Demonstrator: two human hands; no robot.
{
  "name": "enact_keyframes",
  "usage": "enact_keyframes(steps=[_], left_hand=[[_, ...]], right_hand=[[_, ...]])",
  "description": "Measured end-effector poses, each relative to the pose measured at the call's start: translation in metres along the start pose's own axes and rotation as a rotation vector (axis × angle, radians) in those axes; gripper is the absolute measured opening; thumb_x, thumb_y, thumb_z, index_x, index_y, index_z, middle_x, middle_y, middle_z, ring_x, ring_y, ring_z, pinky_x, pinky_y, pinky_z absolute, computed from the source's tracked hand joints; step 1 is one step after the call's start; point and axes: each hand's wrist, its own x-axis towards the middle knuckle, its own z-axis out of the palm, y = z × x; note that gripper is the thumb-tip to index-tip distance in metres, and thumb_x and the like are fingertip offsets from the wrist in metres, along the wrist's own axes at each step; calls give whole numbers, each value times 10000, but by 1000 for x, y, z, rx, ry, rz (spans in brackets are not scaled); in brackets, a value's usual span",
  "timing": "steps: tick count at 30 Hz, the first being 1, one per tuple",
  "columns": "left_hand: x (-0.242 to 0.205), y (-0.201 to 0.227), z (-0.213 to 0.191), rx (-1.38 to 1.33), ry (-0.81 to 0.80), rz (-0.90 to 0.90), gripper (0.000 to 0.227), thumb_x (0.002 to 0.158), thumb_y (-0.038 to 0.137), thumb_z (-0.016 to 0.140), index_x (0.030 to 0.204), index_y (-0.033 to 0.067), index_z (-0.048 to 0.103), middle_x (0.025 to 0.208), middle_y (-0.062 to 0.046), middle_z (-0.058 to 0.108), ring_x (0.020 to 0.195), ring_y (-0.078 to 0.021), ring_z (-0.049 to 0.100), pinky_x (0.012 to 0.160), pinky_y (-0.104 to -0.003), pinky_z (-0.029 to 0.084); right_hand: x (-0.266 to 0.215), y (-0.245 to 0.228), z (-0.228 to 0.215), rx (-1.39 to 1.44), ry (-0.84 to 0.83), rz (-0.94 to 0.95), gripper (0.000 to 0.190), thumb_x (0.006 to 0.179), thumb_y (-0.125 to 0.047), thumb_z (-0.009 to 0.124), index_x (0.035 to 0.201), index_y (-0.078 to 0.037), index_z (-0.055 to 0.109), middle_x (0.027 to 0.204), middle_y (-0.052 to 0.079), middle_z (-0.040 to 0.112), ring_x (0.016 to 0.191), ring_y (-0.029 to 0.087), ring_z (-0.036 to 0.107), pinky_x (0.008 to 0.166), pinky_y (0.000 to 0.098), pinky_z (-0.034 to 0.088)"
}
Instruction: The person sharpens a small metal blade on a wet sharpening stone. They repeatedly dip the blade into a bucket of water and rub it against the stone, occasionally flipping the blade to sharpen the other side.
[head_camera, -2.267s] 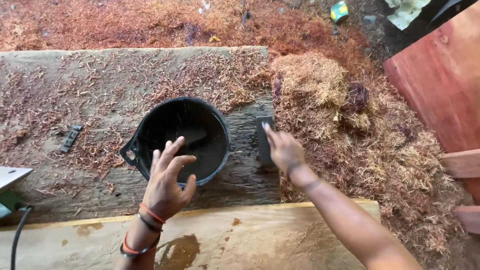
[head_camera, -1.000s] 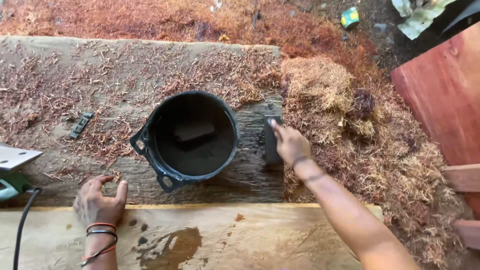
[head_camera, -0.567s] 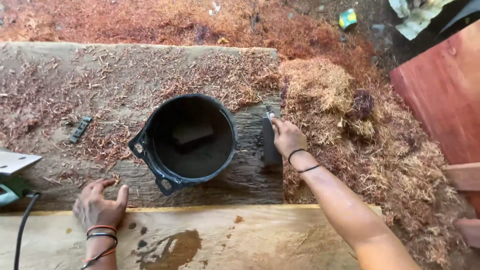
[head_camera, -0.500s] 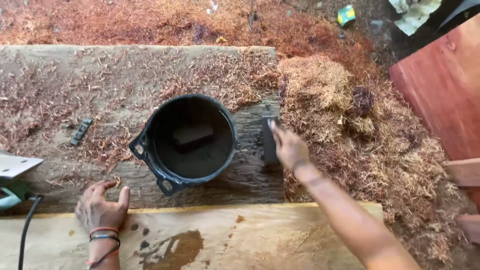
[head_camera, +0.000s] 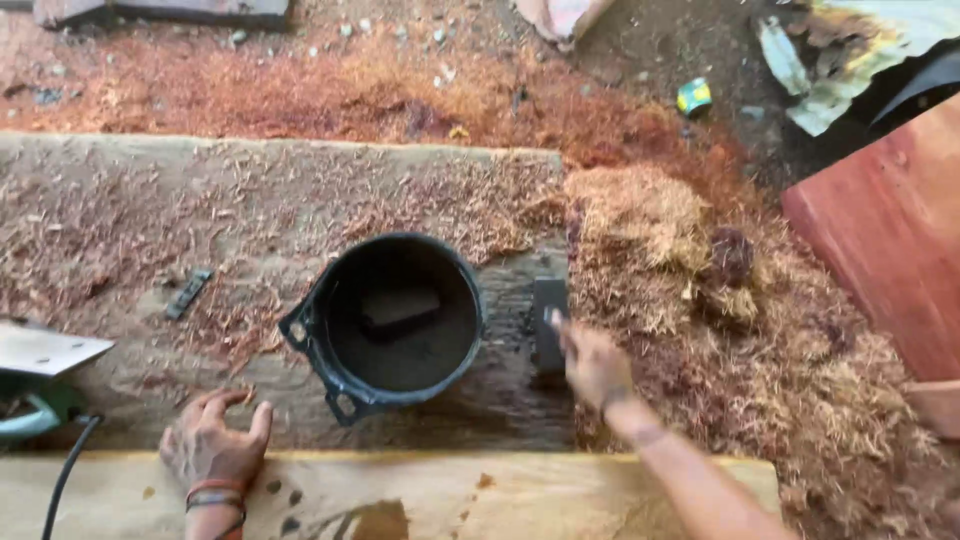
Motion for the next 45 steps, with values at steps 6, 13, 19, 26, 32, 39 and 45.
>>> enact_keyframes(steps=[6, 13, 19, 26, 32, 39, 45], left_hand=[[-12, -10, 0, 19, 28, 54, 355, 761, 494, 798, 1027, 261, 764, 1333, -13, 669, 1333, -226, 558, 1189, -512, 294], [-14, -13, -1, 3, -12, 31, 397, 787, 505, 786, 1063, 222, 755, 1295, -7, 674, 1332, -226, 563, 1202, -497, 302], [-14, -13, 0, 29, -24, 31, 404, 749, 485, 793, 1085, 261, 775, 1335, -18, 663, 1345, -219, 541, 1204, -521, 250], [-7, 0, -9, 22, -76, 5, 393, 749, 486, 790, 1075, 269, 774, 1308, -13, 659, 1331, -217, 528, 1198, -549, 200], [-15, -1, -13, -3, -75, 5, 372, 814, 494, 775, 1104, 262, 758, 1306, 10, 672, 1336, -202, 550, 1250, -534, 228], [-11, -2, -11, -19, -36, 35, 356, 771, 475, 796, 1062, 270, 771, 1300, -17, 661, 1318, -220, 550, 1218, -542, 215], [-13, 1, -14, -19, -52, 52, 341, 789, 467, 789, 1069, 275, 769, 1295, -19, 667, 1306, -228, 558, 1224, -541, 231]], right_hand=[[-28, 7, 14, -36, 23, 95, 308, 1041, -330, 515, 1297, -249, 666, 904, 78, 729, 771, 231, 692, 599, 378, 574], [-3, -8, -2, 2, -124, 171, 370, 1067, -333, 457, 1408, -282, 591, 876, 68, 701, 665, 220, 657, 542, 362, 557], [-53, -15, -14, 25, -98, 72, 449, 1056, -298, 463, 1496, -377, 509, 922, 37, 715, 595, 200, 635, 490, 292, 547], [9, 10, 14, 36, 69, 150, 352, 1016, -410, 536, 1342, -342, 650, 1074, 30, 732, 903, 291, 706, 757, 440, 583], [-8, -1, 4, -14, -119, 165, 343, 1049, -354, 517, 1374, -319, 620, 974, 67, 705, 835, 251, 687, 703, 414, 573], [-44, 3, 13, 26, -5, -66, 455, 1030, -213, 495, 1474, -299, 544, 733, 36, 633, 517, 150, 531, 412, 265, 471], [-32, 0, 10, -14, -74, 86, 358, 1105, -340, 432, 1444, -340, 549, 753, 28, 629, 507, 149, 511, 408, 288, 431]])
